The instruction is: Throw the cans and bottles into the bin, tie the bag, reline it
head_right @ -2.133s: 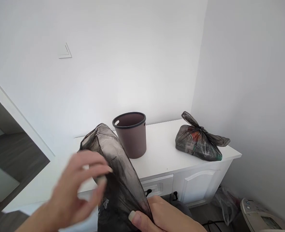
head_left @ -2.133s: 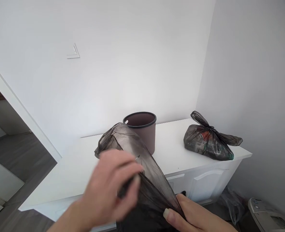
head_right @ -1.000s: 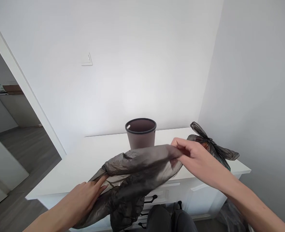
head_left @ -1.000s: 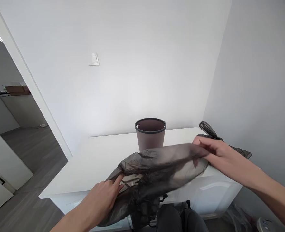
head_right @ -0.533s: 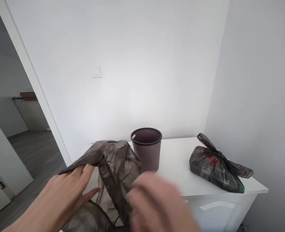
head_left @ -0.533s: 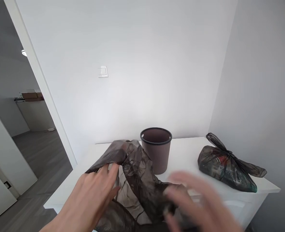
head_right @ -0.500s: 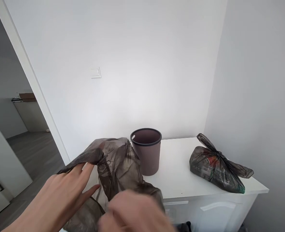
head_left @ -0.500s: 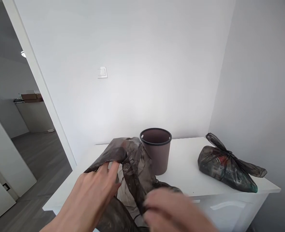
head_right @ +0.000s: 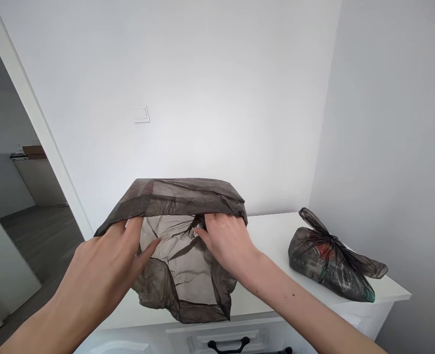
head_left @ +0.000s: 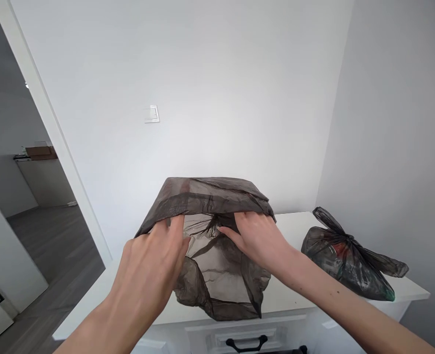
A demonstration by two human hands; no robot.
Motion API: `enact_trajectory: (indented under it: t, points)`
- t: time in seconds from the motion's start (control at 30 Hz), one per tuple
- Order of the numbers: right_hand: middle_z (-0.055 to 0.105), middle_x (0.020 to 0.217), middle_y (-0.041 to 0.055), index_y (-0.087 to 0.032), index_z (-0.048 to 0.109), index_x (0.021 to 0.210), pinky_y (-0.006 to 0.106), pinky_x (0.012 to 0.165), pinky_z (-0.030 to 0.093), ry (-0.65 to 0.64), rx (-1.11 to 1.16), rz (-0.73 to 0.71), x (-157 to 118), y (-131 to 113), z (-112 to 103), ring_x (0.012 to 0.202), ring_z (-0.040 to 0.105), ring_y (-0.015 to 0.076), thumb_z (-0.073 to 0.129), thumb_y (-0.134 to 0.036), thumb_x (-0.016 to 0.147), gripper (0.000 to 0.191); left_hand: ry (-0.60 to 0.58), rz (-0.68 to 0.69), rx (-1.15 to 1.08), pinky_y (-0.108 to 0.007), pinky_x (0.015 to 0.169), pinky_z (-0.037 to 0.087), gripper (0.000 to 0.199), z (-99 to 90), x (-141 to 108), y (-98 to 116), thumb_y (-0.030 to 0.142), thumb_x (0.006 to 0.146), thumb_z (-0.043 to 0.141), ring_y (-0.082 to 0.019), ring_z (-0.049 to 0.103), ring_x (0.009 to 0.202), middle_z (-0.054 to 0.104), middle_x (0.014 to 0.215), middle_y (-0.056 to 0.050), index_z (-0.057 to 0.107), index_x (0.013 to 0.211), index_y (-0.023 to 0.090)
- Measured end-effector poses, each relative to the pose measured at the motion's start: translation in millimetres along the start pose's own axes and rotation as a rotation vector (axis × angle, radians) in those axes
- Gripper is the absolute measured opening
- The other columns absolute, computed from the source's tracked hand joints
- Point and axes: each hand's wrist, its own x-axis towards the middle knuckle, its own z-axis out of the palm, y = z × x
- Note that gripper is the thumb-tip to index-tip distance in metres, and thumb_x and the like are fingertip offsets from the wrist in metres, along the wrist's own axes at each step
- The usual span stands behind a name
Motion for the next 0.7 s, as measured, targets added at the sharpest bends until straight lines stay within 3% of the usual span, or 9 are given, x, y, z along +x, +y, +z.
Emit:
enact_trajectory:
  t: [0.2, 0.3, 0.4, 0.47, 0.57, 0.7]
  points:
    - [0.068, 0.123, 0.0226, -0.015, 0.055, 0.132, 0.043, 0.080, 0.057, -0.015, -0.091, -0.006, 4.9, 51.5, 14.9, 0.112, 0.068, 0.0393, 0.059, -0.049, 0.100, 0.047, -0.004, 0.019, -0.085, -0.032, 0.051, 0.040, 0.028, 20.2, 43.5, 26.7, 0.037, 0.103, 0.044, -0.031, 0.069, 0.065, 0.067, 0.078, -0.010, 0.060, 0.112, 0.016]
    - [0.066, 0.130, 0.0237, -0.014, 0.050, 0.142, 0.047, 0.089, 0.056, -0.064, -0.068, -0.035, 5.8, 72.0, 32.5, 0.118, 0.066, 0.0403, 0.059, -0.046, 0.100, 0.054, -0.018, 0.098, -0.203, -0.034, 0.059, 0.047, 0.035, 46.2, 67.4, 46.4, 0.042, 0.104, 0.046, -0.031, 0.073, 0.078, 0.072, 0.091, -0.013, 0.060, 0.120, 0.015]
    - [0.056, 0.148, 0.0221, -0.016, 0.038, 0.155, 0.050, 0.101, 0.050, -0.138, 0.052, -0.132, 6.8, 83.9, 47.5, 0.133, 0.056, 0.0397, 0.057, -0.045, 0.101, 0.063, -0.047, 0.258, -0.341, -0.035, 0.067, 0.051, 0.049, 80.2, 87.2, 65.8, 0.049, 0.103, 0.048, -0.031, 0.074, 0.093, 0.070, 0.124, -0.017, 0.054, 0.140, 0.017]
    - [0.056, 0.149, 0.0207, -0.017, 0.042, 0.154, 0.049, 0.102, 0.050, -0.241, 0.129, -0.168, 7.1, 89.0, 54.8, 0.133, 0.057, 0.0387, 0.053, -0.046, 0.103, 0.060, -0.106, 0.370, -0.423, -0.036, 0.071, 0.053, 0.055, 101.7, 95.5, 74.0, 0.055, 0.102, 0.048, -0.031, 0.074, 0.099, 0.066, 0.136, -0.016, 0.054, 0.144, 0.020]
    - [0.064, 0.138, 0.0199, -0.015, 0.056, 0.144, 0.048, 0.100, 0.049, -0.344, 0.144, -0.181, 5.8, 94.6, 58.5, 0.126, 0.061, 0.0376, 0.051, -0.044, 0.104, 0.049, -0.197, 0.443, -0.508, -0.035, 0.072, 0.053, 0.049, 121.2, 100.5, 75.2, 0.055, 0.102, 0.048, -0.029, 0.074, 0.097, 0.072, 0.125, -0.013, 0.065, 0.132, 0.020]
    - [0.072, 0.122, 0.0155, -0.017, 0.065, 0.133, 0.048, 0.100, 0.047, -0.344, 0.165, -0.239, -1.0, 95.6, 40.8, 0.120, 0.064, 0.0352, 0.047, -0.045, 0.106, 0.043, -0.207, 0.540, -0.601, -0.030, 0.068, 0.048, 0.034, 115.0, 95.0, 60.2, 0.046, 0.103, 0.051, -0.023, 0.072, 0.090, 0.076, 0.105, -0.006, 0.073, 0.114, 0.024]
